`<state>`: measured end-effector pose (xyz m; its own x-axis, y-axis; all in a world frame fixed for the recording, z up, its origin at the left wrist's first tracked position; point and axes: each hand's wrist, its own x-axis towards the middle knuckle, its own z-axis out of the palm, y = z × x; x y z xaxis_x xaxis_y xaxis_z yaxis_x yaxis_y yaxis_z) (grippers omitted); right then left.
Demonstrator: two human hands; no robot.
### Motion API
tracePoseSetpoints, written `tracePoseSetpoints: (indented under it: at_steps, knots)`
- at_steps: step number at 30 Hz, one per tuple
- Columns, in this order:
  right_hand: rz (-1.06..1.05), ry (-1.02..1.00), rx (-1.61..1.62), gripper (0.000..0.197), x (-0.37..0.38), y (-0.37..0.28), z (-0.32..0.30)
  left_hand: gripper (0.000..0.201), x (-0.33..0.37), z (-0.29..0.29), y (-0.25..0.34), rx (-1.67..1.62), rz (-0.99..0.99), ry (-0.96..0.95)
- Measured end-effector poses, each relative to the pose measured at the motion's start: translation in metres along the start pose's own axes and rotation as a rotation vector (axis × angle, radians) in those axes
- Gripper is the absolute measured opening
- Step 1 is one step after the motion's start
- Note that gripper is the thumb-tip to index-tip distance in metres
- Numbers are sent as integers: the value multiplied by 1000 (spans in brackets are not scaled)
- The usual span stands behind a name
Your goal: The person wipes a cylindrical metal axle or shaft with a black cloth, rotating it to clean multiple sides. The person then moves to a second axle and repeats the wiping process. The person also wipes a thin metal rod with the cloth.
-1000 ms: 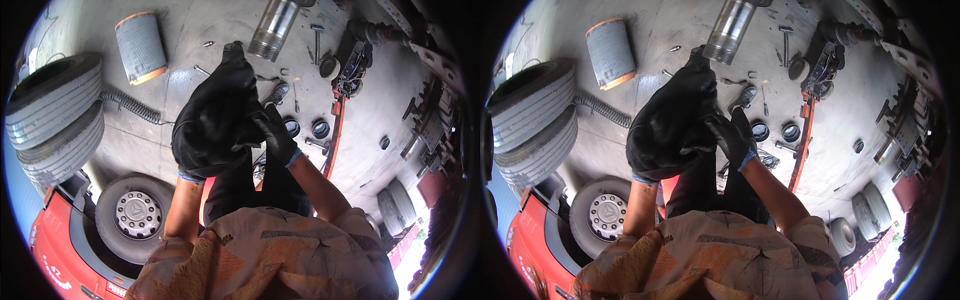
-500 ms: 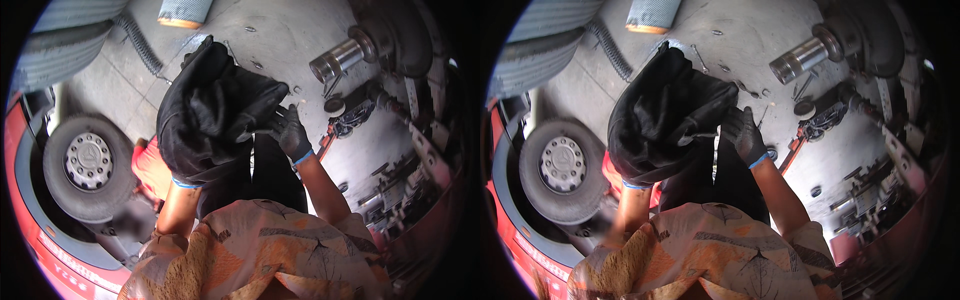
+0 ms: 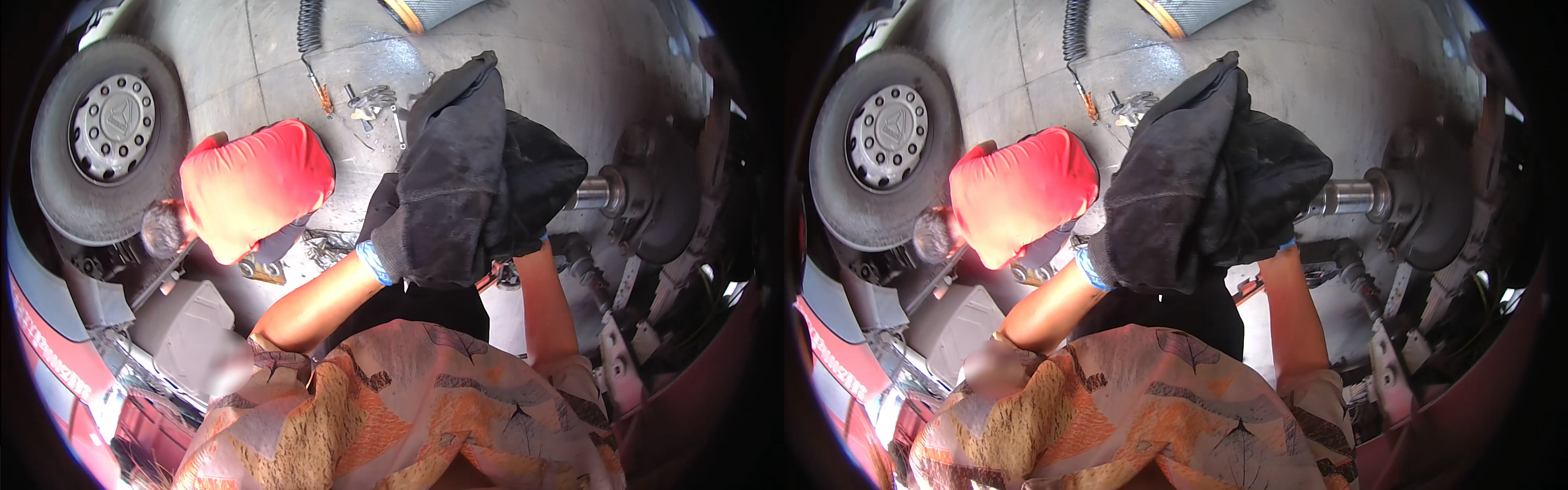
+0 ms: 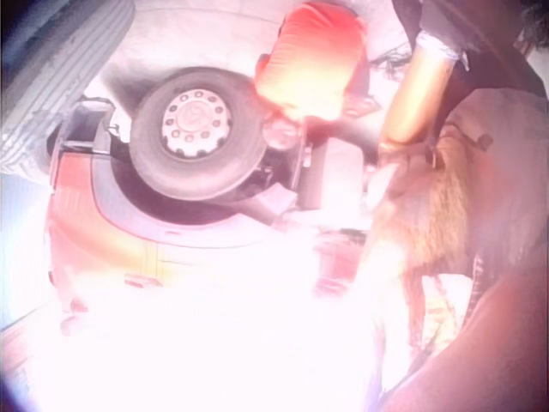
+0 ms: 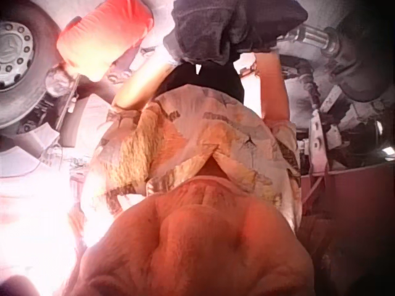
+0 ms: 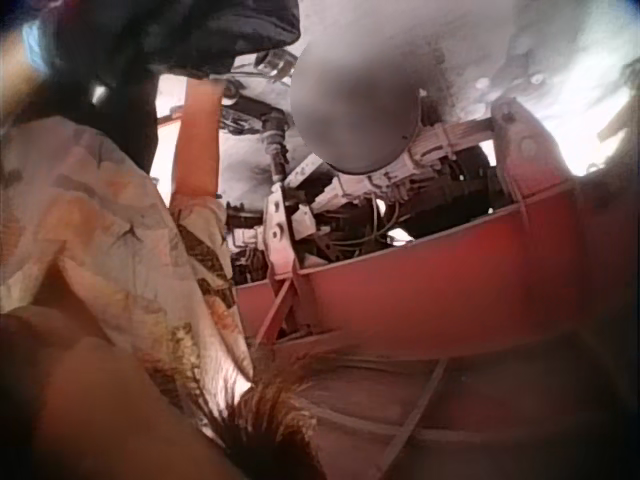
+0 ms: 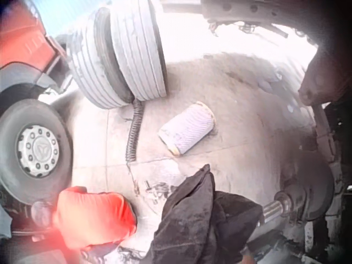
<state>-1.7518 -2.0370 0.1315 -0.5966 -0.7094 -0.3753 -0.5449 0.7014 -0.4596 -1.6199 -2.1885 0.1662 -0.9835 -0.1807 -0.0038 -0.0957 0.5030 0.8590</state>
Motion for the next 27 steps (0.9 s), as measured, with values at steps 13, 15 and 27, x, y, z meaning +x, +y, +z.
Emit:
tracePoseSetpoints:
  at_steps: [13,15,27]
  knots:
    - [-24,268,196,41,-22,111,-20,52,-12,12,-18,-285,-281,46]
    - [-164,400,-177,36,-16,86,-49,52,-18,7,-25,-332,-363,99]
    - [-382,450,-21,36,-10,-9,-142,52,-3,-23,-2,-1427,-373,409]
